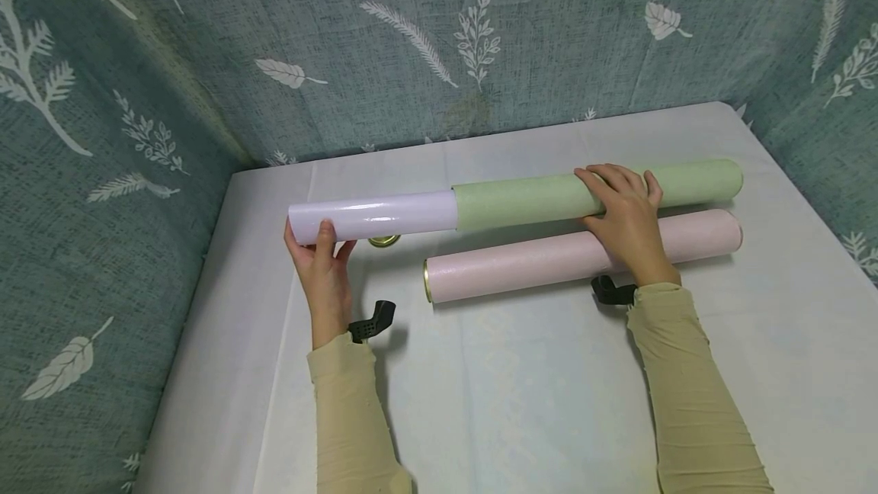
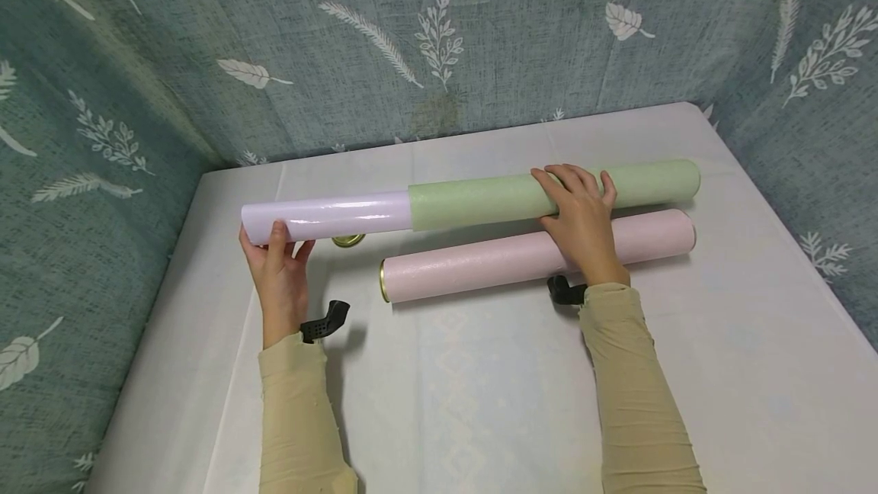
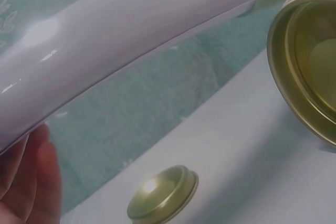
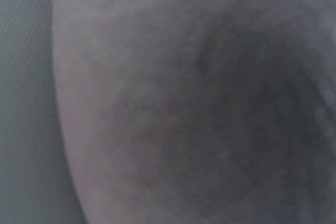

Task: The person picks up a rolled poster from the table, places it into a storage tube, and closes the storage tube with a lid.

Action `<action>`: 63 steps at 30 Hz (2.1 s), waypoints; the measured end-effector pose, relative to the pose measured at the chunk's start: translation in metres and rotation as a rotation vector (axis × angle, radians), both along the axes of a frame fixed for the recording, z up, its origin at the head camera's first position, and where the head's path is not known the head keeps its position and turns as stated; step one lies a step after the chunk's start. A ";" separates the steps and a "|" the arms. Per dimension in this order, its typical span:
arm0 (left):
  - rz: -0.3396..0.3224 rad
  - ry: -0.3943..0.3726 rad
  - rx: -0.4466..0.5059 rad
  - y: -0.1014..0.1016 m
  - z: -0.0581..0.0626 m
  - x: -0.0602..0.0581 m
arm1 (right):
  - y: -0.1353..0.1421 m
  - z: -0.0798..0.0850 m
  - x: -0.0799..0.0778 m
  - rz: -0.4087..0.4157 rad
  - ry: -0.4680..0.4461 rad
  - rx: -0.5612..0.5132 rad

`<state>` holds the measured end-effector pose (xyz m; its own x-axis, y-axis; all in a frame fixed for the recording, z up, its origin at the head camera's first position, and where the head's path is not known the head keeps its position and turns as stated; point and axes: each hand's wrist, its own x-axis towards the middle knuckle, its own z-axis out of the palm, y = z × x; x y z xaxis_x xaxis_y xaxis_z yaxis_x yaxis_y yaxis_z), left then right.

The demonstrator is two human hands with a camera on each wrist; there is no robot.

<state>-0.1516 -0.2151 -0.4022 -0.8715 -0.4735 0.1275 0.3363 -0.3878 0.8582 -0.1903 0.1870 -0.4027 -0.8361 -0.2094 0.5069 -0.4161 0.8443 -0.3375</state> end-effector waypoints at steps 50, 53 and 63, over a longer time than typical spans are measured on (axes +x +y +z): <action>-0.076 -0.055 -0.081 0.003 -0.001 0.003 | 0.000 0.000 0.000 -0.004 -0.011 -0.001; -0.079 -0.061 -0.080 0.003 0.000 0.003 | 0.000 0.000 0.000 -0.002 -0.008 -0.002; -0.090 -0.094 -0.102 0.002 0.000 0.003 | 0.000 -0.001 -0.001 -0.001 -0.006 -0.004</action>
